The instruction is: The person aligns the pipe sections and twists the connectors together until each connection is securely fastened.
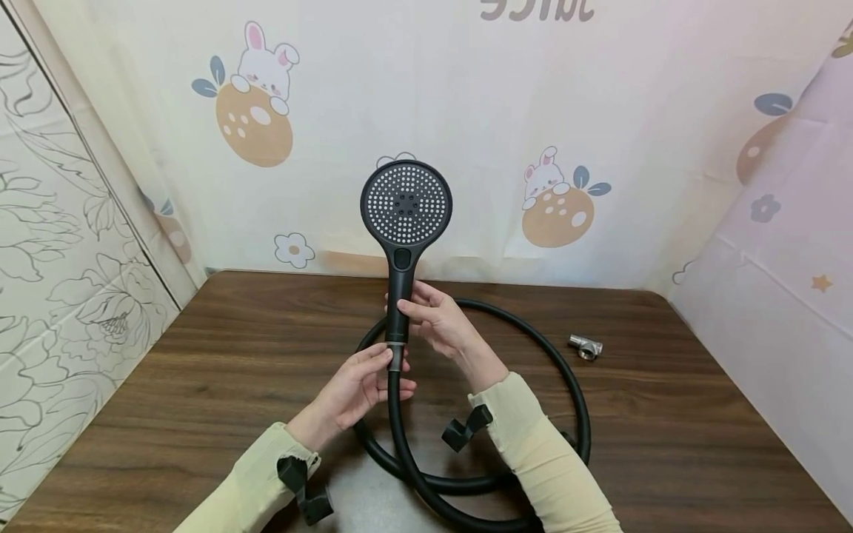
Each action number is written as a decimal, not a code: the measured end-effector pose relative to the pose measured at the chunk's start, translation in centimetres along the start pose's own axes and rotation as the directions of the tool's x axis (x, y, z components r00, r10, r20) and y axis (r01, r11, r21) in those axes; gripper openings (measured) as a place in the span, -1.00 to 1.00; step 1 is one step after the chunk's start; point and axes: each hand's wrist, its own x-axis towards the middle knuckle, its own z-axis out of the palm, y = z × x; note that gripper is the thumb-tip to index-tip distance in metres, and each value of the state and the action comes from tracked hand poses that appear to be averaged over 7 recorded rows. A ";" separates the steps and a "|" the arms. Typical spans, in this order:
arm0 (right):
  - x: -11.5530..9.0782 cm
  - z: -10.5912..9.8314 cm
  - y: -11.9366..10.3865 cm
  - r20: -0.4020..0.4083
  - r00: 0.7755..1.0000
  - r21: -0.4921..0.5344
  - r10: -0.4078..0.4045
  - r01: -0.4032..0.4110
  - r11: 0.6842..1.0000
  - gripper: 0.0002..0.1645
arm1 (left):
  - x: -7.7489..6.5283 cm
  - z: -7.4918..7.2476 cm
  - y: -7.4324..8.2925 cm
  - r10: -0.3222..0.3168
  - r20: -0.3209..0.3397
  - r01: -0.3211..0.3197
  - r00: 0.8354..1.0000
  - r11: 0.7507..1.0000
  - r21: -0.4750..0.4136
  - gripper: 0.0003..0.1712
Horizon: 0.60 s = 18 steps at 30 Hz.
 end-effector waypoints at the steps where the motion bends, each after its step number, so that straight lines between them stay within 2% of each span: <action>1: 0.0 0.1 0.0 -0.001 1.000 -0.003 -0.001 0.001 1.000 -0.43 | 0.0 0.1 0.0 0.006 -0.017 -0.006 1.000 1.000 0.007 -0.76; 5: 0.1 0.2 0.1 -0.017 1.000 0.000 -0.005 0.005 1.000 -0.44 | -0.2 0.4 -0.1 0.018 -0.096 -0.015 0.995 0.999 0.029 -0.86; 9: 0.0 0.3 0.3 -0.026 1.000 0.000 0.000 0.000 1.000 -0.43 | -0.3 0.4 -0.1 -0.008 -0.143 0.011 0.990 1.000 0.022 -0.92; 14: 0.1 0.4 0.4 -0.030 1.000 -0.002 0.000 0.000 1.000 -0.44 | -0.4 0.1 -0.1 -0.038 -0.139 0.039 0.990 0.999 0.008 -0.90; 18: 0.2 0.4 0.3 -0.029 1.000 0.006 -0.012 0.012 1.000 -0.46 | -0.2 -0.2 0.1 -0.049 -0.095 0.049 0.994 0.999 -0.001 -0.77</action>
